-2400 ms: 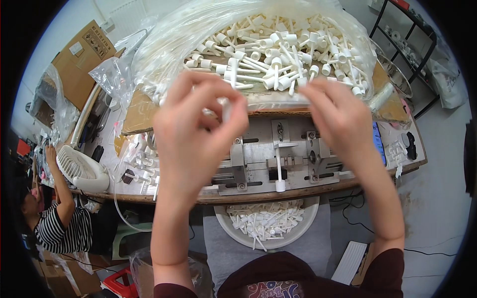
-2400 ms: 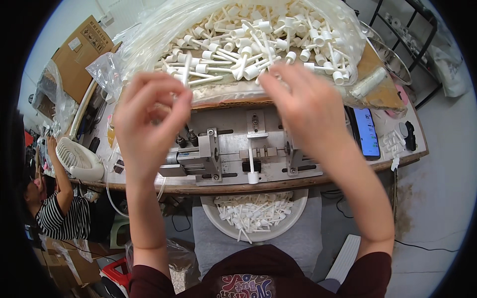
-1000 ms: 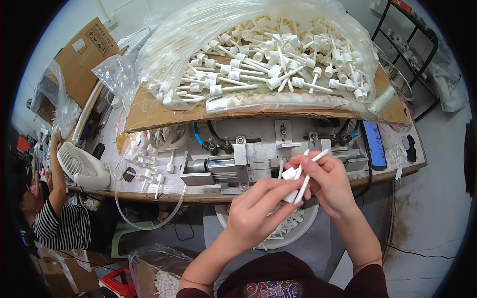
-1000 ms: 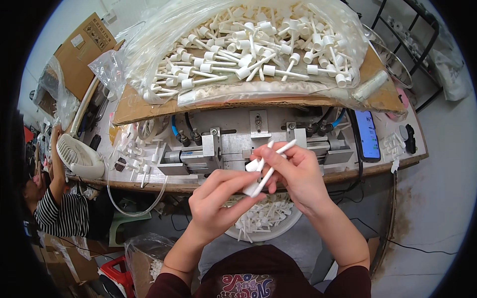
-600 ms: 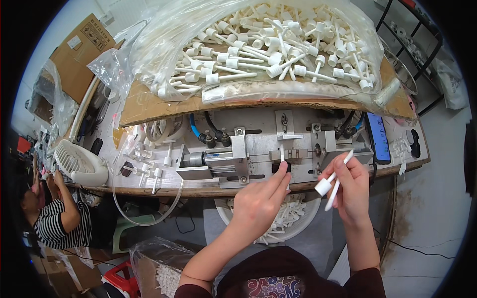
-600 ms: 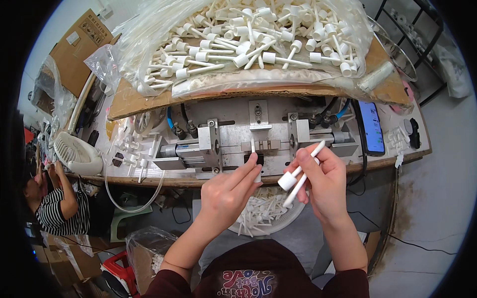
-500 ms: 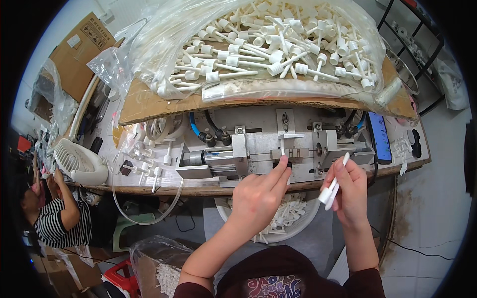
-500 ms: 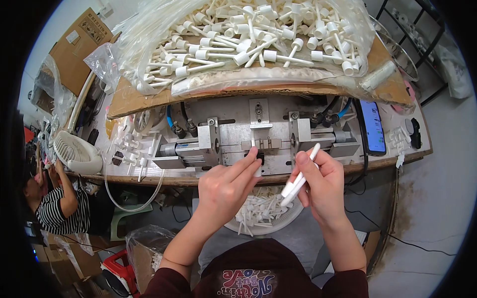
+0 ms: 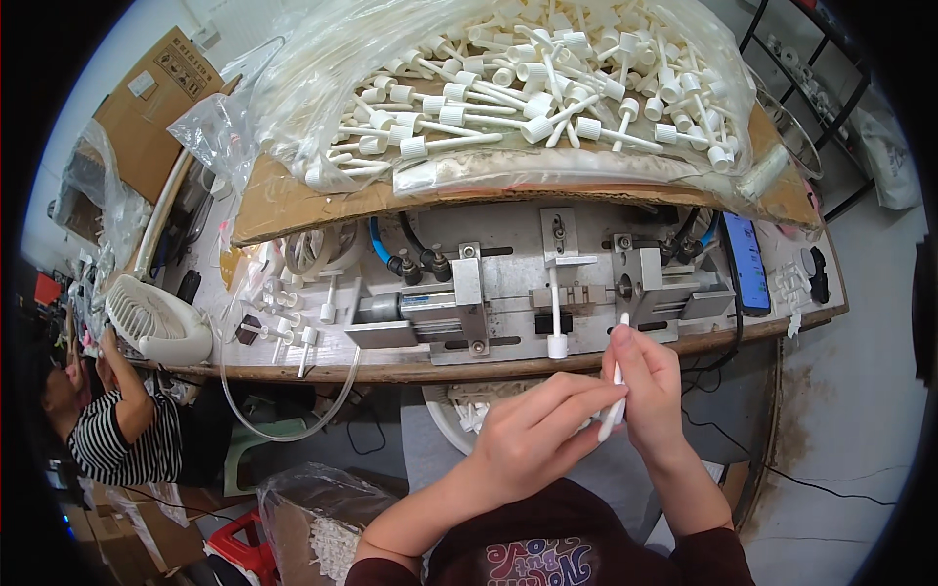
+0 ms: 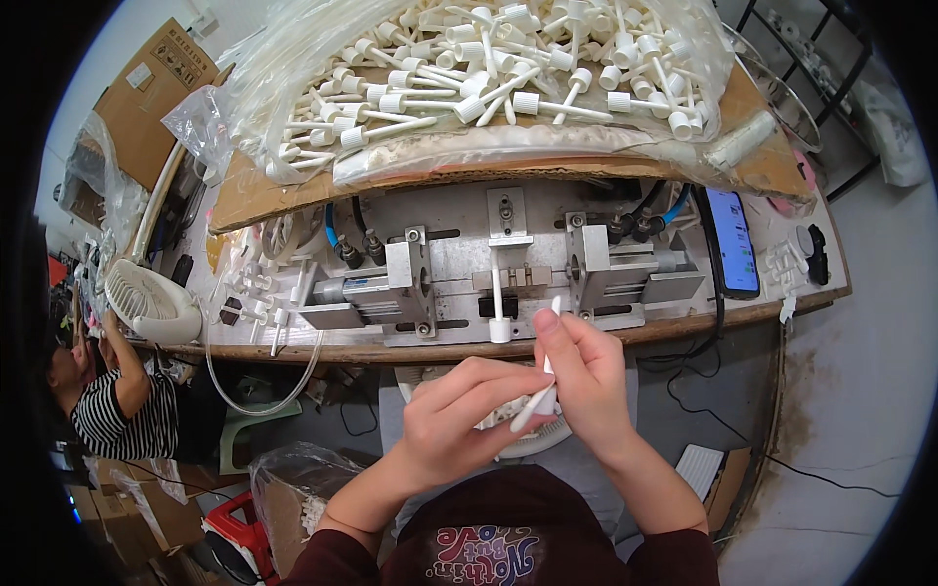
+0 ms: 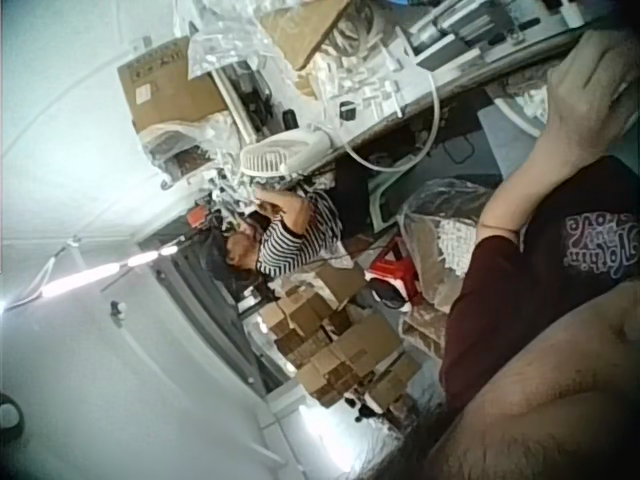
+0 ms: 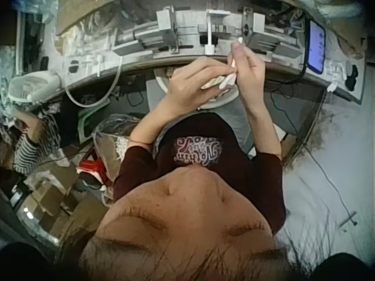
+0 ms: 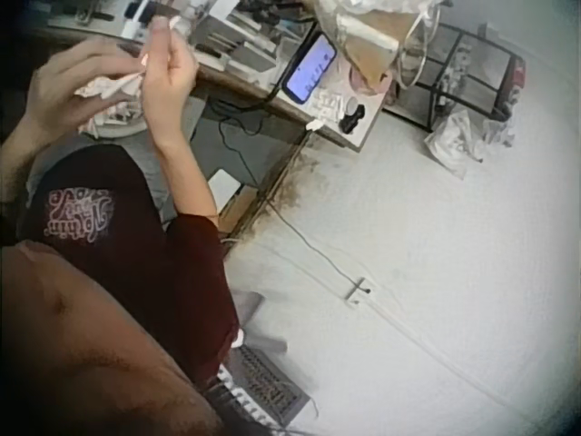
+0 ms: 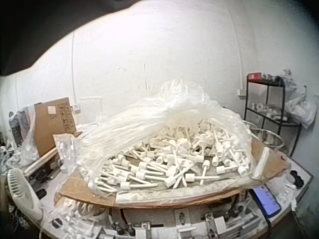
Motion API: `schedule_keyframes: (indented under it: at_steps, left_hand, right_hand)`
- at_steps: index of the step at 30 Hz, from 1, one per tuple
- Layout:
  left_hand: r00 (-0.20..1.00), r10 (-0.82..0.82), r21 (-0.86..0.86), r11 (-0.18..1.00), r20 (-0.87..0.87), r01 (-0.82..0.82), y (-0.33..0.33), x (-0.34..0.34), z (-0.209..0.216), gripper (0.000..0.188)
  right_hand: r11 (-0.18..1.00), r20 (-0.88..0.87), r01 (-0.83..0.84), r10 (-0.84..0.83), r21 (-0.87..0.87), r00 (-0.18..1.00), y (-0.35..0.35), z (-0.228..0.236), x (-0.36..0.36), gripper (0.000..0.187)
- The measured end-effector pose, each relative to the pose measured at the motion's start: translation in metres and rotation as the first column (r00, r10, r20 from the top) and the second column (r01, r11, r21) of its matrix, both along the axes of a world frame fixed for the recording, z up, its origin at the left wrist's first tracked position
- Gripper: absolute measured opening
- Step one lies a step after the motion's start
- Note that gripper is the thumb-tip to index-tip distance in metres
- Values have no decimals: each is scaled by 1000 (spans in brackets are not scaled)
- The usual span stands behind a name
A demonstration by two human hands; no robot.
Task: Manually assemble white plastic sprayer nozzle components using a pneumatic assembly machine.
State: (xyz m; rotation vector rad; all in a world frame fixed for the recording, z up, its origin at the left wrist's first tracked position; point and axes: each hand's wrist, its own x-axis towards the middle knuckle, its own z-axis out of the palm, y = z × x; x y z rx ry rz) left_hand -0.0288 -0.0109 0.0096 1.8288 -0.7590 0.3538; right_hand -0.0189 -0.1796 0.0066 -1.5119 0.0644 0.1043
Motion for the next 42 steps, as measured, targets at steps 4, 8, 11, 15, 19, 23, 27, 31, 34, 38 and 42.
schedule_keyframes:
  at_steps: [4, 8, 11, 15, 19, 23, 27, 31, 34, 38, 42]
  left_hand:
    - [987, 160, 55, 986, -36, -158, 3, 1, 3, 39]
    - [959, 255, 281, 918, 122, -280, 10, 11, -8, 32]
    - [935, 233, 438, 835, 268, -334, 11, 17, -17, 31]
    - [925, 245, 475, 802, 291, -362, 7, 26, -13, 29]
    - [934, 240, 479, 808, 264, -343, 10, 28, -13, 27]
    - [947, 219, 490, 815, 234, -309, 12, 28, -10, 30]
    - [964, 203, 403, 879, 170, -256, 25, 37, 16, 32]
    - [805, 366, 228, 829, 467, -510, 52, 79, 53, 22]
    - [657, 384, 252, 707, 649, -661, 74, 121, 73, 18]
    - [689, 317, 409, 618, 651, -671, 86, 147, 89, 20]
    - [797, 348, 607, 519, 494, -602, 89, 161, 89, 17]
  right_hand:
    - [989, 53, 106, -112, 100, 992, -4, -2, 4, 43]
    - [944, 34, 134, -151, 302, 988, -12, 11, 4, 36]
    - [935, 17, 66, -76, 349, 997, -18, 16, 0, 36]
    - [954, 2, 145, -151, 263, 989, -15, 34, -5, 34]
    - [967, 104, 167, -189, 193, 976, -24, 33, -10, 36]
    - [968, 287, 59, -130, 244, 949, -40, 16, -17, 44]
    - [993, 261, 95, -109, 67, 959, -30, 20, -19, 41]
    - [782, 603, 216, 242, -585, 760, -20, 14, -8, 38]
    - [691, 624, 257, 350, -676, 699, -10, 0, -1, 36]
    - [536, 580, 295, 504, -791, 640, 2, -6, 3, 32]
    - [385, 501, 329, 547, -862, 671, 14, -4, 7, 30]
